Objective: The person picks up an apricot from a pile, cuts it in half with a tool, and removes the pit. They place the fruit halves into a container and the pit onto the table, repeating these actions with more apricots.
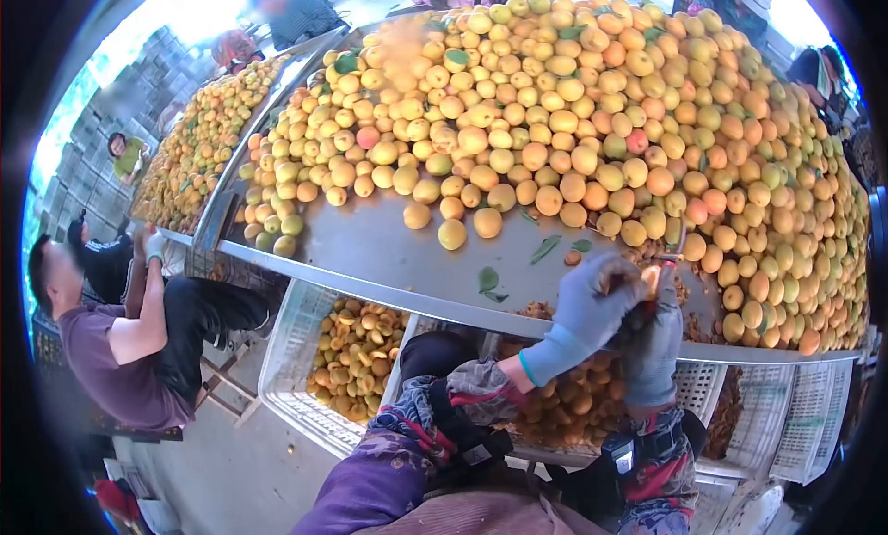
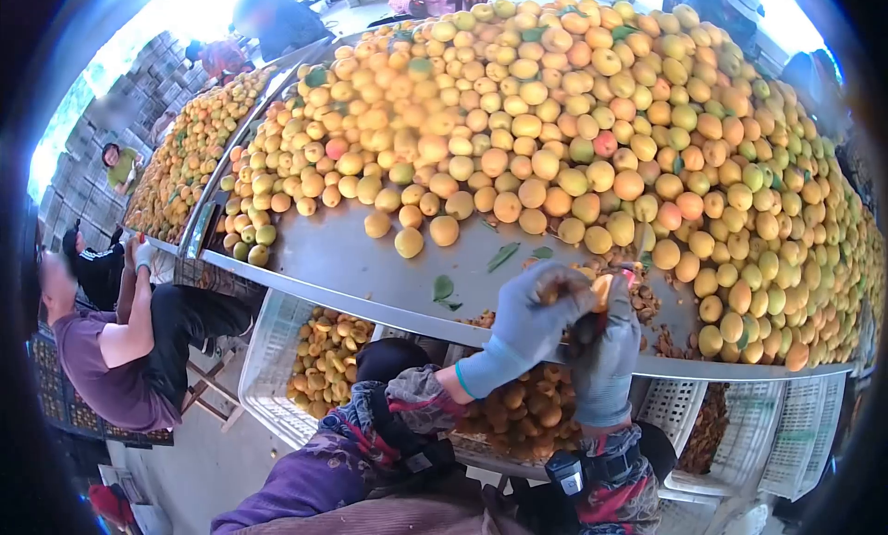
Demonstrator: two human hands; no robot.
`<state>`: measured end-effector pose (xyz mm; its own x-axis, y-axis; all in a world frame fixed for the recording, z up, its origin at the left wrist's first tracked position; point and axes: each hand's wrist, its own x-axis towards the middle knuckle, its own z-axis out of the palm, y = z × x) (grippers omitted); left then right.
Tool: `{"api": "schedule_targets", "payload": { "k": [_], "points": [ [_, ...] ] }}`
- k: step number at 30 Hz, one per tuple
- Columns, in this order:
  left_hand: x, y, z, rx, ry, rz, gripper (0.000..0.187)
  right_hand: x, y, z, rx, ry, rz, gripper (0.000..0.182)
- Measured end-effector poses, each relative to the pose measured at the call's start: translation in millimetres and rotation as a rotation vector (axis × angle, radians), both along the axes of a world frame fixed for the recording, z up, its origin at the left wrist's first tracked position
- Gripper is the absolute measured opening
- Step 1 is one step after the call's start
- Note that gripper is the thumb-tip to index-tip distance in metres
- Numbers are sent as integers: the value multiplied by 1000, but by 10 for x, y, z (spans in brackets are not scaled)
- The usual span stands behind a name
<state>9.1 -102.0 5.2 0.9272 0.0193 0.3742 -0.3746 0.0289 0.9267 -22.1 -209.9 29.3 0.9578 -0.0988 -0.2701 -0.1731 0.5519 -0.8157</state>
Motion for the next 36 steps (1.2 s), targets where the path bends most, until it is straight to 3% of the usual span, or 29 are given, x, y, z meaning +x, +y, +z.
{"api": "schedule_targets", "payload": {
  "k": [1,2,4,5,6,8,9,10,11,12,14,16,18,20,21,22,24,28,30,32,33,34,36],
  "points": [
    [32,14,-64,-270,193,-124,36,11,-13,22,-37,1,-42,38],
    [53,25,-129,-270,193,-121,36,17,3,62,-37,2,-38,38],
    [97,85,-64,-396,419,-4,61,37,43,134,-322,-38,-195,38],
    [58,228,109,-369,653,-192,75,32,-18,99,-343,-71,-167,31],
    [56,212,86,-373,648,-188,75,24,-25,86,-345,-76,-162,31],
    [27,166,60,-668,592,-246,62,5,-18,49,-539,-209,-57,28],
    [4,208,89,-669,588,-243,62,15,-5,-37,-762,-295,-85,29],
    [-32,271,128,-716,687,-443,56,15,-15,-62,-762,-300,-82,29],
    [-57,314,196,-757,781,-645,50,18,-30,-79,-974,-449,-71,28],
    [-64,326,229,-758,774,-641,50,11,-30,-84,-1184,-600,-59,26],
    [-85,361,291,-803,848,-606,43,-40,9,-21,-1023,-479,-10,22],
    [-151,378,385,-816,805,-614,41,-63,59,-6,-632,-363,-10,23],
    [-226,403,352,-826,768,-630,40,-8,24,-59,-680,-443,-111,24],
    [-322,422,185,-487,649,-628,39,-10,-61,59,-460,-229,-158,24],
    [-443,432,172,-295,609,-613,44,37,-99,-20,-417,-240,-213,24],
    [-545,419,154,-293,604,-612,44,61,-142,-50,-415,-245,-213,24],
    [-738,404,169,491,-164,-288,45,75,-183,-76,-494,-224,-199,27],
    [-756,748,452,389,-176,-150,40,22,-135,-52,-560,-275,-167,29],
    [-495,1171,154,-22,51,-83,37,54,-160,-122,-572,-236,-202,28],
    [-195,1723,399,241,-46,232,35,51,-147,-129,-569,-234,-191,30],
    [38,2100,255,328,-82,320,37,45,-137,-121,-573,-232,-191,31],
    [134,2263,451,155,221,398,36,49,-127,-110,-577,-230,-194,32],
    [555,3033,121,583,113,640,32,69,-98,-123,-574,-216,-191,34]
  ]
}}
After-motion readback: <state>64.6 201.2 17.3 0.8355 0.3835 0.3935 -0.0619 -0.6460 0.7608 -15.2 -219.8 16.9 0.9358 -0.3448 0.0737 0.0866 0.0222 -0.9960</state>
